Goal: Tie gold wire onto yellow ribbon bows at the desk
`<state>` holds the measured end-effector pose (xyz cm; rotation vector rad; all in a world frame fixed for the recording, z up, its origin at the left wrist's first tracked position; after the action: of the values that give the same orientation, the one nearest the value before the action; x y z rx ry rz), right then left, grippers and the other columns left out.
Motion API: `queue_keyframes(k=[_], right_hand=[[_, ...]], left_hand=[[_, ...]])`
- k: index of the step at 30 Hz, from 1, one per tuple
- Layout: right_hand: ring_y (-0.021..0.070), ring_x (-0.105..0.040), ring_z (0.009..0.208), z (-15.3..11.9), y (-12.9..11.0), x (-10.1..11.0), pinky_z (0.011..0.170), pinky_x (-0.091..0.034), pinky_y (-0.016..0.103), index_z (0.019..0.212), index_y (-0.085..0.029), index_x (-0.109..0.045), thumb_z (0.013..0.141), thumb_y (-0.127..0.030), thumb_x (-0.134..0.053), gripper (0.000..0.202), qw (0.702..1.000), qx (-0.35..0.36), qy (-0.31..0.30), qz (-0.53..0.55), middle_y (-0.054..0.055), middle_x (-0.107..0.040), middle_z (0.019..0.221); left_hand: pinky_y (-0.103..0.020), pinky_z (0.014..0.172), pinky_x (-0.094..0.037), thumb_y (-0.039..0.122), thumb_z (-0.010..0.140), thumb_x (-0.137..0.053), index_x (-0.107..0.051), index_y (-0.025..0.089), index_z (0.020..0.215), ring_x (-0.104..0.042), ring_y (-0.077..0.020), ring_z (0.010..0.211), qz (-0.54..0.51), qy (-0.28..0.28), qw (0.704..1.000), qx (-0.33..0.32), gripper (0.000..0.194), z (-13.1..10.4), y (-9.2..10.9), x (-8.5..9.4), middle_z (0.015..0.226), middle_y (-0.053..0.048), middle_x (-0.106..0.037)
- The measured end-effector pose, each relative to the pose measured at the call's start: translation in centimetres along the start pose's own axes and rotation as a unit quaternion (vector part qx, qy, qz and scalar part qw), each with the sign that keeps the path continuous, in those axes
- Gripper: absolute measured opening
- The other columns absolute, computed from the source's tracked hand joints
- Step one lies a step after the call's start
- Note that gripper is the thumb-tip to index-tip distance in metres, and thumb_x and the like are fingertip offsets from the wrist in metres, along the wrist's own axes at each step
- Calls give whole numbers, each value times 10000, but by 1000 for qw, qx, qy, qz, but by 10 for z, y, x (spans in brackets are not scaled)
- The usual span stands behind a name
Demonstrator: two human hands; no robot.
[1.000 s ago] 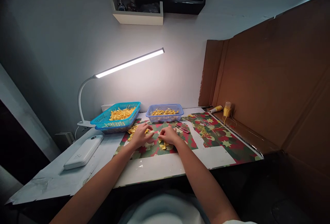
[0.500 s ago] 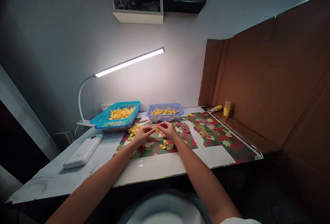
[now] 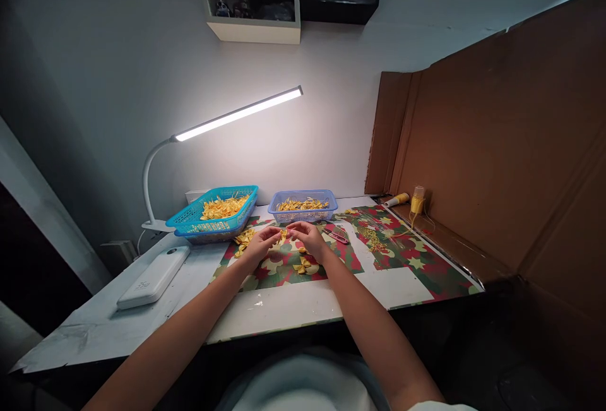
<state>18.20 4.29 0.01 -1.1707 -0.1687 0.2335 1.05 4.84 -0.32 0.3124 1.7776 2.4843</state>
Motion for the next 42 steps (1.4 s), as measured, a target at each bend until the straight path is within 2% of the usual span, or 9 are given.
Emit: queue_keyframes(k=[5, 10, 17, 19, 22, 25, 31, 38, 42], right_hand=[[170, -572, 830, -2, 2, -2, 661, -467, 278, 909, -208, -666, 693, -350, -674, 259, 992, 38, 4, -122, 51, -639, 987], [161, -567, 802, -1, 6, -4, 664, -455, 276, 751, -184, -643, 698, -352, -660, 177, 987, 60, -9, -147, 42, -606, 901], [123, -514, 640, 1, 7, -1, 589, -415, 254, 721, -166, -586, 712, -391, -632, 230, 991, 4, -18, -136, 4, -588, 711], [124, -520, 643, 0, 6, -1, 586, -416, 249, 718, -165, -586, 708, -400, -637, 240, 991, 2, -25, -130, 1, -589, 698], [125, -523, 636, 0, 5, -1, 581, -415, 250, 713, -165, -598, 707, -406, -641, 244, 991, 4, -28, -129, 2, -595, 689], [131, -533, 626, -1, 3, 0, 574, -419, 257, 723, -168, -610, 706, -419, -642, 253, 992, 3, -25, -123, 8, -607, 693], [147, -569, 663, -2, 2, 2, 592, -456, 267, 746, -165, -622, 624, -407, -734, 294, 989, 22, -13, -145, 21, -637, 728], [159, -593, 691, 0, 1, 3, 647, -481, 296, 754, -165, -619, 626, -368, -732, 265, 994, 38, 15, -98, 25, -641, 730], [172, -616, 726, -1, -1, 2, 685, -490, 313, 751, -164, -622, 644, -344, -708, 226, 995, 38, 16, -95, 32, -652, 746]], left_hand=[[-190, 473, -358, 423, 619, -731, -592, 180, 938, -460, -67, 508, -58, -82, 992, 77, 424, -7, -1, -7, 669, 46, -550], [-184, 450, -340, 448, 615, -726, -567, 179, 893, -412, -54, 474, -52, -84, 991, 87, 418, -9, -3, -12, 638, 62, -513], [-202, 525, -380, 465, 648, -680, -600, 173, 841, -504, -90, 597, -30, 22, 999, 25, 359, 3, -3, 3, 750, 7, -590], [-214, 551, -393, 471, 664, -677, -613, 176, 865, -527, -104, 623, -14, 1, 1000, 17, 363, 3, -1, 7, 747, 2, -600], [-225, 599, -421, 442, 654, -717, -617, 172, 898, -560, -125, 687, 10, -65, 998, -11, 378, 0, 0, 7, 767, -5, -615], [-224, 585, -431, 434, 676, -713, -614, 168, 917, -564, -120, 677, 26, -106, 994, -23, 371, -2, -2, 6, 800, -8, -623], [-230, 584, -438, 412, 655, -738, -622, 160, 835, -565, -119, 645, 42, -81, 995, -42, 331, 2, -5, 8, 730, -1, -617], [-242, 618, -436, 407, 632, -753, -618, 149, 790, -559, -118, 630, 8, -40, 998, -51, 331, 5, -2, 4, 695, -4, -613], [-239, 599, -425, 422, 666, -720, -630, 150, 798, -552, -123, 629, 49, -39, 995, -72, 316, 4, -1, 6, 695, -14, -618]])
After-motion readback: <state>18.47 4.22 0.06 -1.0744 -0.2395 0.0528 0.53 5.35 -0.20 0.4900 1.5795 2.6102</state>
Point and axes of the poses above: each hand's wrist, its own z-axis towards the middle knuckle, its own x-axis out of the back of the hand, y = z × x, the point moved 1 cm from there along z, towards the middle knuckle
